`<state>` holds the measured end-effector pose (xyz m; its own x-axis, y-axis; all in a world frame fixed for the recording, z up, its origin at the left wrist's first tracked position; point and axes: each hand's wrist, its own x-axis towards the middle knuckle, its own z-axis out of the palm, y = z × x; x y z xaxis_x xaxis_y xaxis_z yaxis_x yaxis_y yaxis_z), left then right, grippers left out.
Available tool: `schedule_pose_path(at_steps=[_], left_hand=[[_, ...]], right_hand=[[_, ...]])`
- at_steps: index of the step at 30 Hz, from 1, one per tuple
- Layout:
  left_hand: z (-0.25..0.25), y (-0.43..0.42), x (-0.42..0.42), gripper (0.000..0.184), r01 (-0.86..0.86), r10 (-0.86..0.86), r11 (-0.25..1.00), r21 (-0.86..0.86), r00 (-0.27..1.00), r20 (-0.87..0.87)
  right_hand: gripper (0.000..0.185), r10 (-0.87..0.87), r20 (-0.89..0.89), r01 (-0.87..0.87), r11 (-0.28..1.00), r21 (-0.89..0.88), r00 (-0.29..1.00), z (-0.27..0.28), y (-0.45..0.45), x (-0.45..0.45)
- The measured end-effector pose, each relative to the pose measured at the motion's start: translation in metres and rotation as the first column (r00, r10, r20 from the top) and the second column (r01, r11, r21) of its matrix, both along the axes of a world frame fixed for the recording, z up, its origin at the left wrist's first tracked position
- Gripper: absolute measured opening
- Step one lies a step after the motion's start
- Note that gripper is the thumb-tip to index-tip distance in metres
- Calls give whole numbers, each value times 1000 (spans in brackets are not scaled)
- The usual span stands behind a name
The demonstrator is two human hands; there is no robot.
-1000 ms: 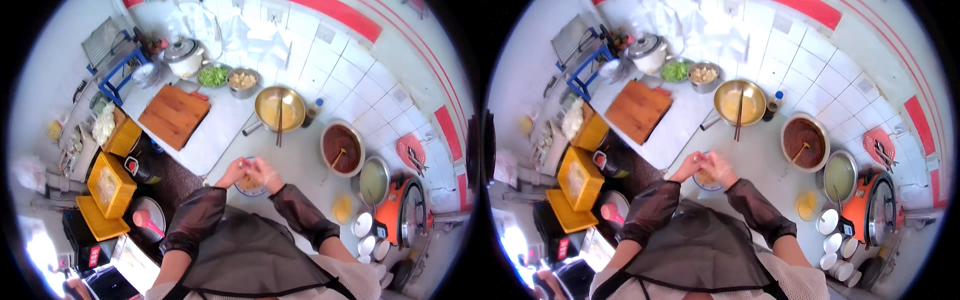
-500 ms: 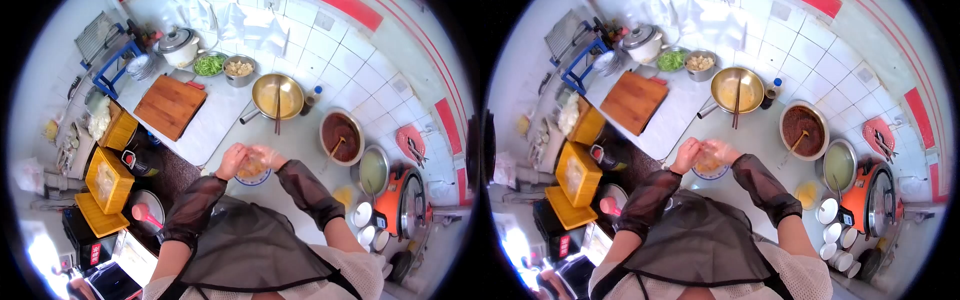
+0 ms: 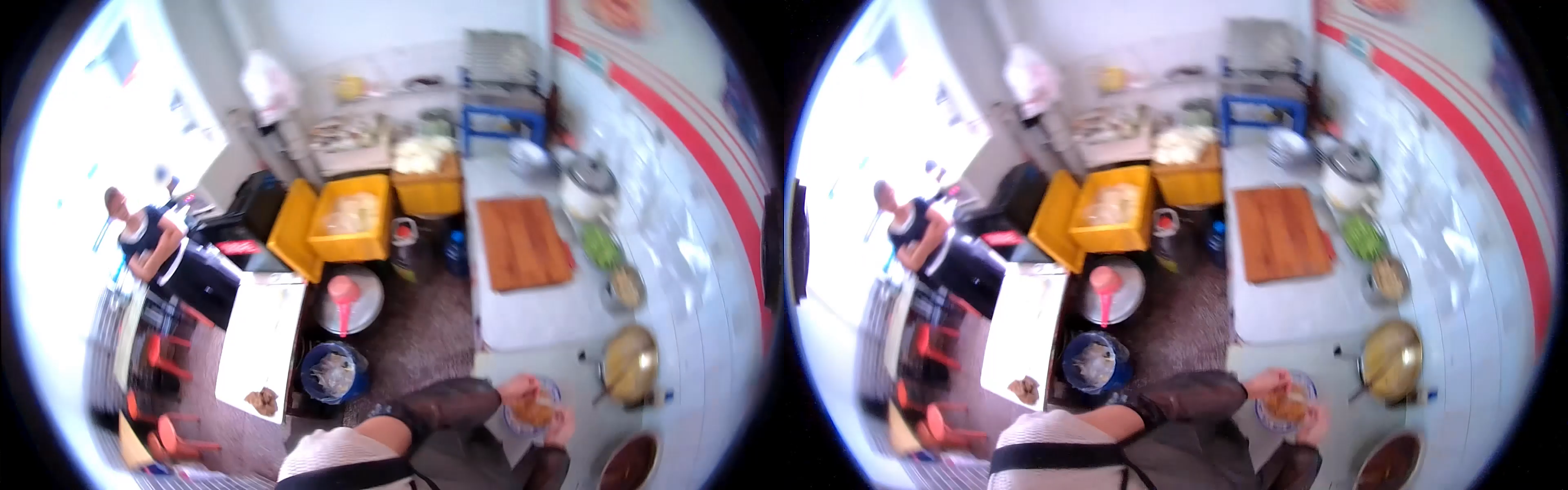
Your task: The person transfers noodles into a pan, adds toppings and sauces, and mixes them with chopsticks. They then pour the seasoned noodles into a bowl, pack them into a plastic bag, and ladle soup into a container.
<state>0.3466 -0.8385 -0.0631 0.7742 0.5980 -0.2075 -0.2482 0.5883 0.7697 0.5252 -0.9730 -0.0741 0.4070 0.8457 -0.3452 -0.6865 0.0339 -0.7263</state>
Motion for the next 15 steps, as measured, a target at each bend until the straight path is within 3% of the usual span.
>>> schedule_pose_path(at_steps=[1,2,3,5,6,8,10,12,13,15], left_hand=[[-6,2,-7,17,-97,102,991,86,994,-46],[-20,4,-9,22,-143,155,968,207,987,-45],[-58,7,12,13,-92,170,964,249,933,-317],[-21,-20,32,10,-78,320,635,769,932,-170],[0,-32,32,10,-85,339,633,769,924,-177],[34,-42,31,12,100,195,802,588,888,-416],[-6,-36,38,13,18,233,820,572,902,-362],[-7,-39,37,14,-54,263,838,543,912,-316],[20,-41,24,15,-36,279,802,596,905,-322],[25,-34,14,16,-15,303,754,656,895,-328]], right_hand=[[18,-63,253,38,994,105,966,-35,-9,19],[19,-7,380,-12,999,48,925,-27,-14,19],[19,46,491,-30,999,-41,870,-18,-11,19],[19,161,606,-81,984,-159,779,-7,3,20],[19,215,646,-106,973,-204,732,-2,12,20],[20,295,702,-155,954,-258,649,3,27,18],[20,347,736,-195,937,-289,582,3,38,17],[21,401,754,-228,916,-329,521,3,45,12],[21,422,759,-235,906,-351,496,1,46,9],[21,455,769,-243,891,-384,450,-3,50,5]])
